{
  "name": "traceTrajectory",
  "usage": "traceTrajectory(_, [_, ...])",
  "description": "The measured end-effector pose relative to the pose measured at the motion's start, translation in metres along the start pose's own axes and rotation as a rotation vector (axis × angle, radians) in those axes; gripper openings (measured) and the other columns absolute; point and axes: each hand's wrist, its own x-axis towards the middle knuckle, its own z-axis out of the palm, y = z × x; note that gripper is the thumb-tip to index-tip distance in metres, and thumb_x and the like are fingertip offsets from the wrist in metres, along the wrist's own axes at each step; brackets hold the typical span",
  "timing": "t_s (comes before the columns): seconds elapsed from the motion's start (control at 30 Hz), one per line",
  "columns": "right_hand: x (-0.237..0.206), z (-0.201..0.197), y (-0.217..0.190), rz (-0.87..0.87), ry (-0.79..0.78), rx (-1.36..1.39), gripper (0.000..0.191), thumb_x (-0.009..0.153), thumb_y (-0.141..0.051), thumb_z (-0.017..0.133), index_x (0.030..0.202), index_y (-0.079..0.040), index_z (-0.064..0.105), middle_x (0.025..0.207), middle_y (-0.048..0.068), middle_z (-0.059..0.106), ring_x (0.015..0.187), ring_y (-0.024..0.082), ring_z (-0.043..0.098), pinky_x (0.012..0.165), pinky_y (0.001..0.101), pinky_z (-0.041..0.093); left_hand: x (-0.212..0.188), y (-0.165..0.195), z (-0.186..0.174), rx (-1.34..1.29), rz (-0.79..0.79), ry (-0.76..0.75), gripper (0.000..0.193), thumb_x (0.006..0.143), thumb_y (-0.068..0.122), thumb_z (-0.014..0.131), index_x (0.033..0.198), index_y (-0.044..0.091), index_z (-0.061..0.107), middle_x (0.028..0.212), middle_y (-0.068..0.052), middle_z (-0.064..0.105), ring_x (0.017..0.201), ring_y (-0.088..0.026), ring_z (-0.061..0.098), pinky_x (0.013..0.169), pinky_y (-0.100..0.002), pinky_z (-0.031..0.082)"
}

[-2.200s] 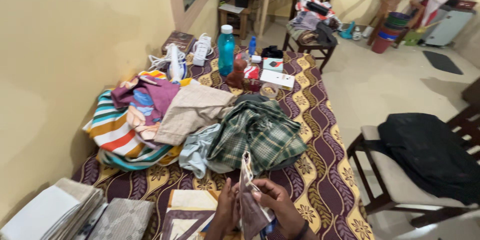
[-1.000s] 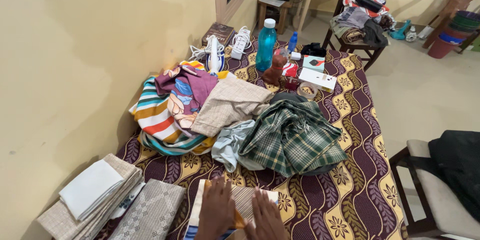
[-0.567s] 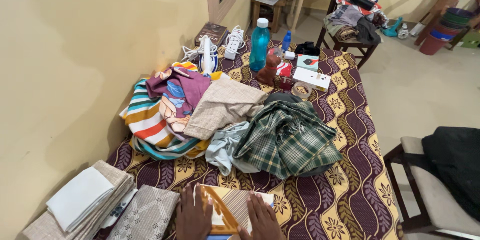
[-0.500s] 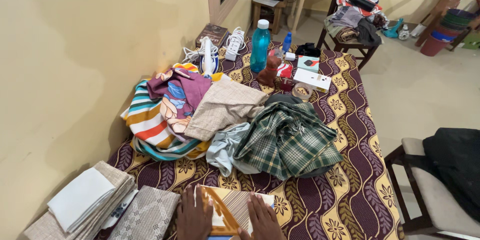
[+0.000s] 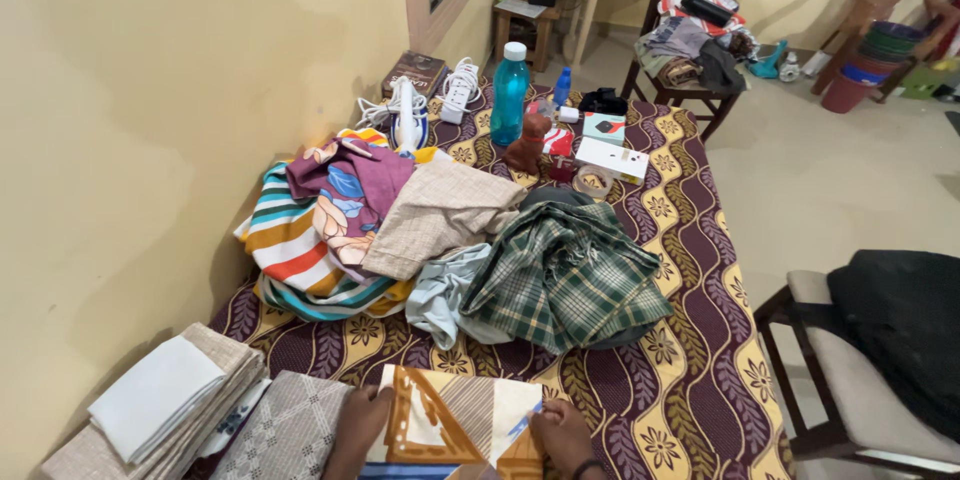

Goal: The person folds several pieces of clothing on a bed. They pick up each item, unfold it, smooth it out, and fold it into a neat rectangle, then place it on a growing stack. The items include a patterned cloth, a plaid shirt, and other garments.

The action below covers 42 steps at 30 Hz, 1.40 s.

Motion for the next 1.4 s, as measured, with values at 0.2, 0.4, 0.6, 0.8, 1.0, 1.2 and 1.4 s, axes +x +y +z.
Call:
traceTrajectory(0.2, [0.003,-0.026,-0.013,0.085,0.021,0.239,0.036,0.081,-0.011,0.08,0.111,0.005,0.071,0.088,0.008,0.067,0.073,0.017,0.057,0.063,0.0302,0.045,-0.007,0.017,0.012,-0.236,-0.062,-0.086,0.046,0.091,0.028,0.065,0.124,-0.003,0.066,0.1,-0.017,0.079,0.088,-0.024,0.074,0.082,-0.035,0.056])
traceTrajectory(0.4, [-0.006,-0.111,-0.018,-0.187,0.256,-0.167,0.033,0.082,-0.019,0.079,0.108,0.0,0.074,0.09,0.01,0.074,0.079,0.014,0.066,0.072,0.0292,0.054,-0.048,0.039,0.086,-0.214,-0.052,-0.185,0.051,0.09,0.03,0.071,0.133,0.004,0.063,0.094,-0.011,0.072,0.081,-0.02,0.066,0.076,-0.034,0.053])
traceTrajectory(0.6, [-0.019,-0.154,0.004,-0.317,0.501,-0.536,0.03,0.083,-0.021,0.069,0.107,-0.004,0.073,0.097,0.012,0.076,0.087,0.025,0.073,0.08,0.036,0.057,-0.062,0.039,0.125,-0.302,0.107,-0.243,0.05,0.085,0.02,0.07,0.132,0.005,0.06,0.089,-0.006,0.075,0.077,-0.015,0.067,0.072,-0.031,0.053])
traceTrajectory(0.8, [-0.033,-0.096,-0.005,-0.478,0.341,-0.676,0.041,0.089,-0.016,0.059,0.127,-0.003,0.06,0.131,0.017,0.062,0.124,0.032,0.058,0.107,0.0392,0.045,-0.059,0.021,0.118,-0.198,0.139,-0.169,0.055,0.082,0.023,0.076,0.131,0.004,0.059,0.08,-0.008,0.073,0.071,-0.015,0.064,0.069,-0.033,0.054])
traceTrajectory(1.0, [-0.047,-0.019,-0.011,-0.695,0.162,-1.267,0.059,0.096,-0.037,0.049,0.145,-0.005,0.04,0.163,0.013,0.03,0.148,0.036,0.021,0.112,0.0495,0.024,-0.059,0.01,0.11,-0.168,0.063,-0.314,0.049,0.086,0.034,0.078,0.112,-0.008,0.073,0.077,-0.01,0.069,0.064,-0.014,0.058,0.06,-0.03,0.048])
traceTrajectory(1.2, [-0.047,-0.01,-0.017,-0.506,0.096,-1.39,0.064,0.099,-0.043,0.039,0.151,-0.007,0.03,0.169,0.009,0.019,0.151,0.032,0.016,0.117,0.0489,0.019,-0.064,0.023,0.096,-0.261,-0.094,-0.594,0.055,0.087,0.03,0.079,0.132,0.0,0.067,0.087,-0.007,0.072,0.066,-0.012,0.062,0.056,-0.028,0.05])
traceTrajectory(1.4, [-0.053,-0.005,-0.032,-0.369,0.025,-1.451,0.066,0.099,-0.044,0.038,0.155,-0.01,0.026,0.17,0.006,0.015,0.152,0.034,0.015,0.117,0.0513,0.017,-0.069,0.037,0.094,-0.294,-0.228,-0.614,0.07,0.085,0.018,0.074,0.15,0.011,0.048,0.088,-0.006,0.072,0.067,-0.015,0.066,0.057,-0.032,0.053])
